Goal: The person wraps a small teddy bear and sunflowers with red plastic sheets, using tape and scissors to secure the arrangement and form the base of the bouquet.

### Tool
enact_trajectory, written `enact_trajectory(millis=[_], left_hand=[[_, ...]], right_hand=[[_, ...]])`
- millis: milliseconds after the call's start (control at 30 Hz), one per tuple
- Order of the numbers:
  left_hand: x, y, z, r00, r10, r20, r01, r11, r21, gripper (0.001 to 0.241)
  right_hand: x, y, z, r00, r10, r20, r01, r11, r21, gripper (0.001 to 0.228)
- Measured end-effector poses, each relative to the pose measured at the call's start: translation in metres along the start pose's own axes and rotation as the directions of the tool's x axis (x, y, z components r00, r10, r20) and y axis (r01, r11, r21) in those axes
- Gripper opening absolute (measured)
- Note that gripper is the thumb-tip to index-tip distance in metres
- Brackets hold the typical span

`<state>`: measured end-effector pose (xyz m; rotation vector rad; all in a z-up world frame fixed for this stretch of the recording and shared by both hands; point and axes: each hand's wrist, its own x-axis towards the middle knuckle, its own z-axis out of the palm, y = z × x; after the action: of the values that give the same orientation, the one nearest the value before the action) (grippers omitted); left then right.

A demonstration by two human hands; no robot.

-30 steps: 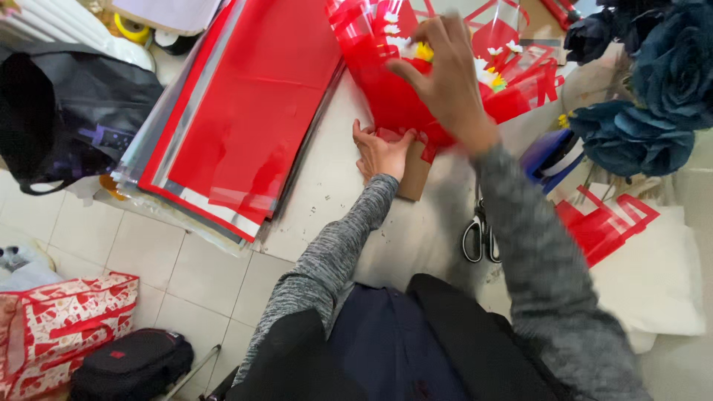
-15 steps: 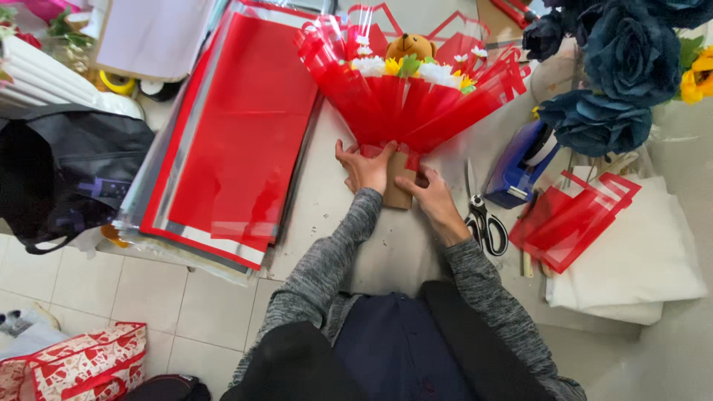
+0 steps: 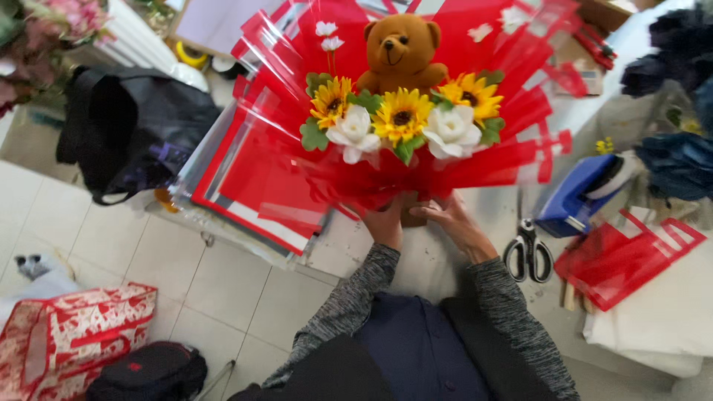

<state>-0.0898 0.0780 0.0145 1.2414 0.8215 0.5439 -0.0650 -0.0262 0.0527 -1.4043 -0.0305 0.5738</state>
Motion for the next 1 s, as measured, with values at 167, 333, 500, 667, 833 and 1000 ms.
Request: enact_trajectory(millis=[167,333,500,667,833,1000], left_hand=[[0.059,-0.101,0.041,0.99,0.084,0.117,-0.11,0.965,0.24,0.099],[0.028,-0.134,-0.002,0.986,-0.086,0.141,0.156,0.768,-0.621,0.08],[0.032,-0.13,0.023,0.806,0.592,-0.021,-0.588,0.794,-0.155,0.088],[0.028,-0.127,0.036,0.893,0.443,0.076,-0.425,0.888,-0.177,0.083],[0.031,-0.122,0.037,0.945,0.289,0.153,-0.266,0.951,-0.156,0.078],[0.033,-0.119,0.03,0.974,0.12,0.192,-0.1,0.989,-0.111,0.074]], right_hand=[[0.027,0.077,-0.036,0.999,-0.019,0.039,0.021,0.998,-0.063,0.044],[0.031,0.087,-0.06,0.999,-0.031,0.043,0.041,0.967,-0.252,0.026],[0.032,0.049,-0.066,0.907,-0.31,0.284,0.418,0.733,-0.537,0.027],[0.045,0.13,-0.134,0.913,-0.327,0.245,0.362,0.926,-0.112,0.032],[0.046,0.137,-0.138,0.979,-0.194,0.066,0.193,0.981,0.017,0.03],[0.035,0.066,-0.061,0.931,-0.354,0.092,0.354,0.813,-0.461,0.031]])
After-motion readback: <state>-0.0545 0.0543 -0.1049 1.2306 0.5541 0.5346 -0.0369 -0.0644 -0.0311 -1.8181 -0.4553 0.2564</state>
